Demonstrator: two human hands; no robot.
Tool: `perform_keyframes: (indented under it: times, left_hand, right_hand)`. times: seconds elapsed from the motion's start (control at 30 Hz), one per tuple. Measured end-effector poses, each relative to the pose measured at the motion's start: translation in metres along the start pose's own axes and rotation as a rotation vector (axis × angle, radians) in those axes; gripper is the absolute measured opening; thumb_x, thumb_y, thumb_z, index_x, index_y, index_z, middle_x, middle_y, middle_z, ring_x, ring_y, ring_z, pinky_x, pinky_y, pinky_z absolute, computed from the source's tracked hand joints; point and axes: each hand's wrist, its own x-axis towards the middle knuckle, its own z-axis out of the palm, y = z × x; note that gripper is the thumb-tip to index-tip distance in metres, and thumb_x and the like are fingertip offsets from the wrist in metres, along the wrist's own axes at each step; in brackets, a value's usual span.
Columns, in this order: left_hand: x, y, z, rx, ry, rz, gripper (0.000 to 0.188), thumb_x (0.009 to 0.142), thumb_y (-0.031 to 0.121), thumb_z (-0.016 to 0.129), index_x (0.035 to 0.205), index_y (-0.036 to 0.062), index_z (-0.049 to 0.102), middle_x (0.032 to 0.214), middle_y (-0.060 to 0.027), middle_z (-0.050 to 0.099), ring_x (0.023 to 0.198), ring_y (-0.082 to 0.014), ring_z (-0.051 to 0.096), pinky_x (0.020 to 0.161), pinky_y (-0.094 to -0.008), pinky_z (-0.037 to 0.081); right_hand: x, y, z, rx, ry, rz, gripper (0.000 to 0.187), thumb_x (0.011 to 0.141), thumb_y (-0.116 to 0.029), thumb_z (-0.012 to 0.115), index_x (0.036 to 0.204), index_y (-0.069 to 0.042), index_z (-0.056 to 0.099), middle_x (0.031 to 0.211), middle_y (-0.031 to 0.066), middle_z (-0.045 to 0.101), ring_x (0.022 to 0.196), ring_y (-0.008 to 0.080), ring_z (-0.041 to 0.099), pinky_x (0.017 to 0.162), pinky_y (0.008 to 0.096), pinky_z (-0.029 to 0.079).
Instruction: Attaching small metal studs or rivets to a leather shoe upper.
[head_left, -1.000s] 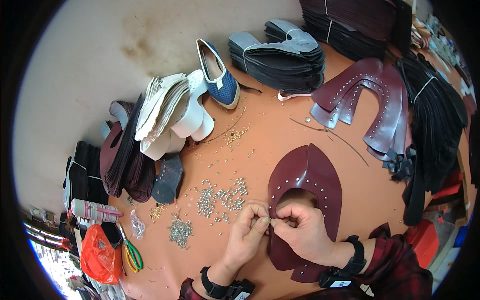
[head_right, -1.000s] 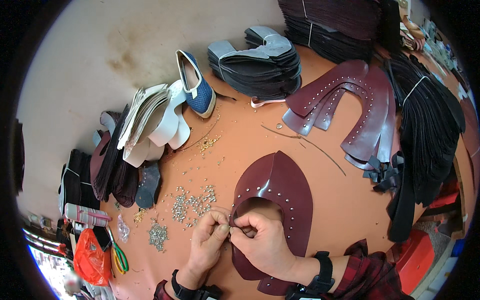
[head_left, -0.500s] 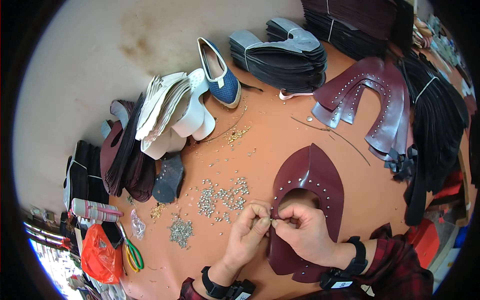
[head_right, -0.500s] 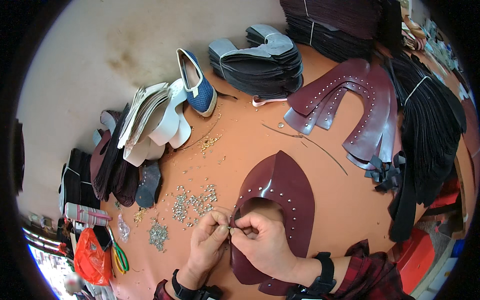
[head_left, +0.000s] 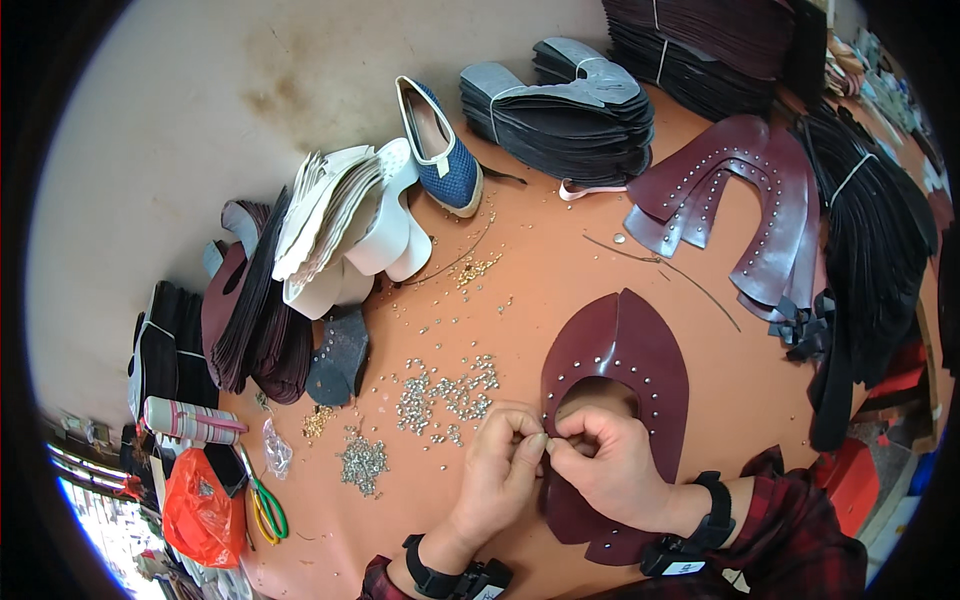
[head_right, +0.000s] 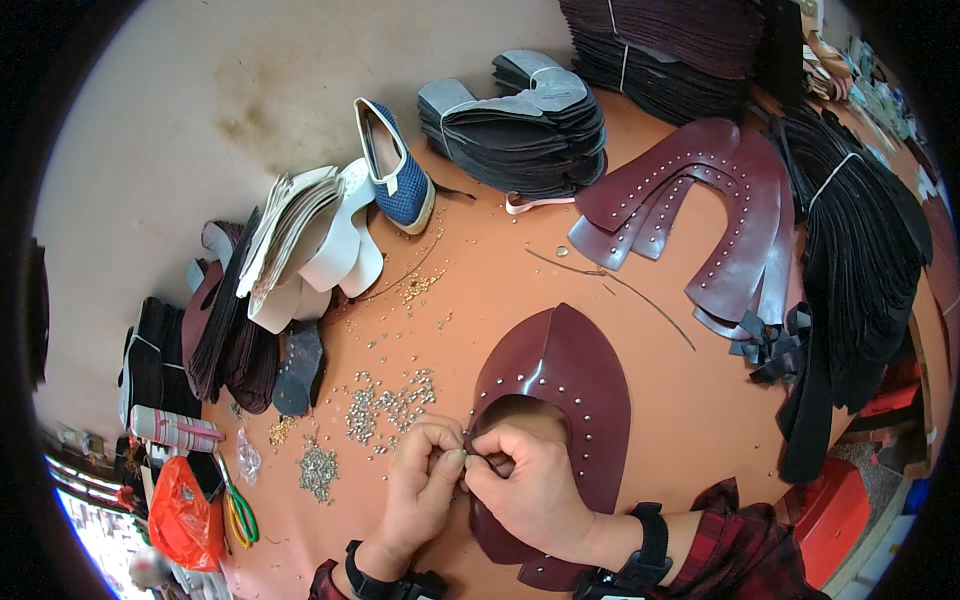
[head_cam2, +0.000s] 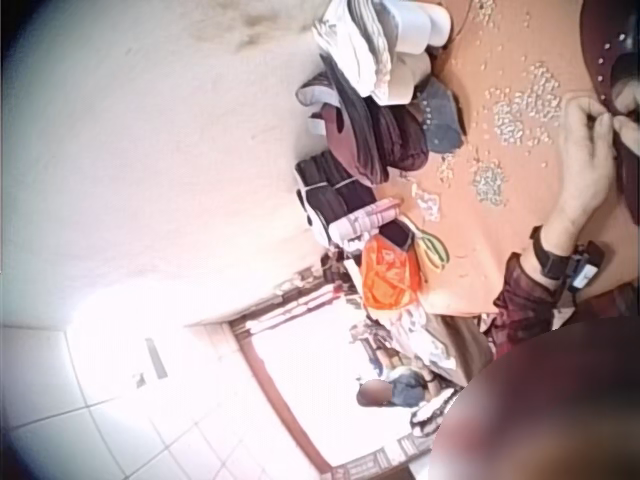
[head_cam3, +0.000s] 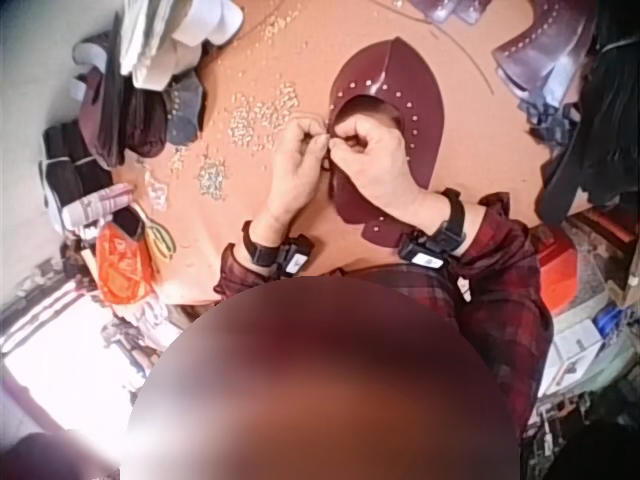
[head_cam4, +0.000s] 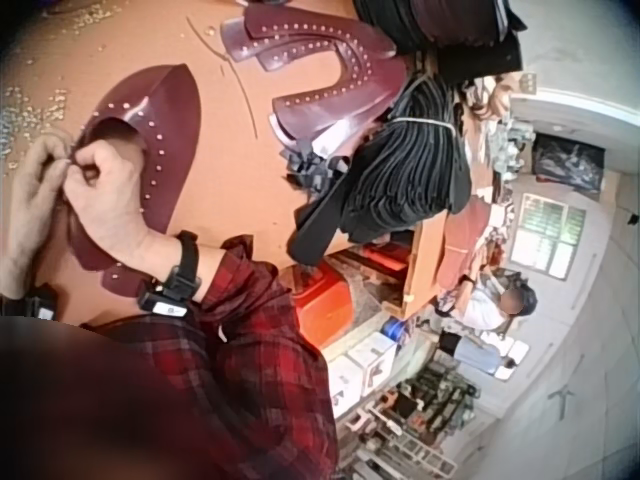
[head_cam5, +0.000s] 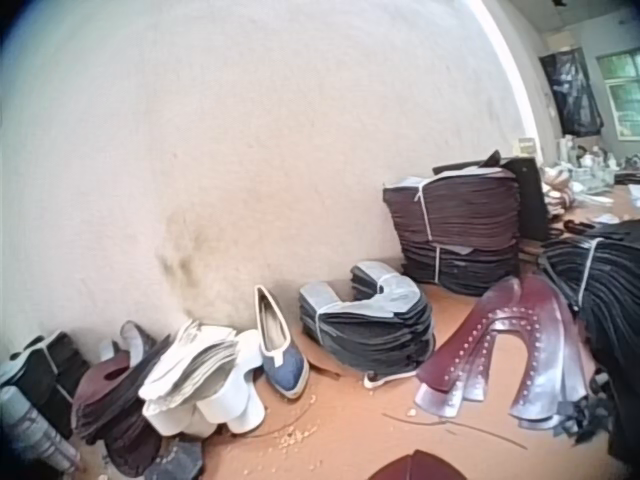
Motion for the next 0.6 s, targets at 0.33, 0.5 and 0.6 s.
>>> perform_keyframes:
  times: [0.33, 0.5, 0.6]
  left_hand:
    - [-0.004, -0.004, 0.000, -0.279, 0.024, -0.133, 0.004, 0.085, -0.004, 0.044, 0.084, -0.0009, 0.043, 0.088, -0.0069, 0.045, 0.062, -0.0087, 0.049, 0.056, -0.0210, 0.044]
    - [-0.004, -0.004, 0.000, -0.202, 0.016, -0.116, 0.002, 0.086, -0.003, 0.044, 0.085, -0.0014, 0.043, 0.088, -0.0065, 0.045, 0.063, -0.0078, 0.049, 0.055, -0.0208, 0.044]
    - [-0.003, -0.003, -0.001, -0.138, -0.007, -0.095, 0.003, 0.086, -0.003, 0.044, 0.086, -0.0015, 0.043, 0.089, -0.0068, 0.045, 0.063, -0.0082, 0.049, 0.055, -0.0210, 0.044]
  right_hand:
    - [-0.002, -0.008, 0.000, 0.056, -0.006, 0.064, 0.005, 0.077, 0.000, 0.059, 0.075, 0.004, 0.057, 0.064, -0.0024, 0.055, 0.056, -0.0007, 0.043, 0.047, 0.0162, 0.036]
    - [-0.001, -0.008, 0.001, 0.038, 0.010, 0.069, 0.005, 0.077, 0.000, 0.059, 0.075, 0.004, 0.056, 0.062, -0.0038, 0.053, 0.054, -0.0013, 0.041, 0.045, 0.0157, 0.033]
    - [-0.002, -0.007, -0.001, 0.018, 0.005, 0.091, 0.006, 0.077, 0.000, 0.059, 0.074, 0.004, 0.056, 0.061, -0.0040, 0.052, 0.054, -0.0016, 0.040, 0.045, 0.0156, 0.033]
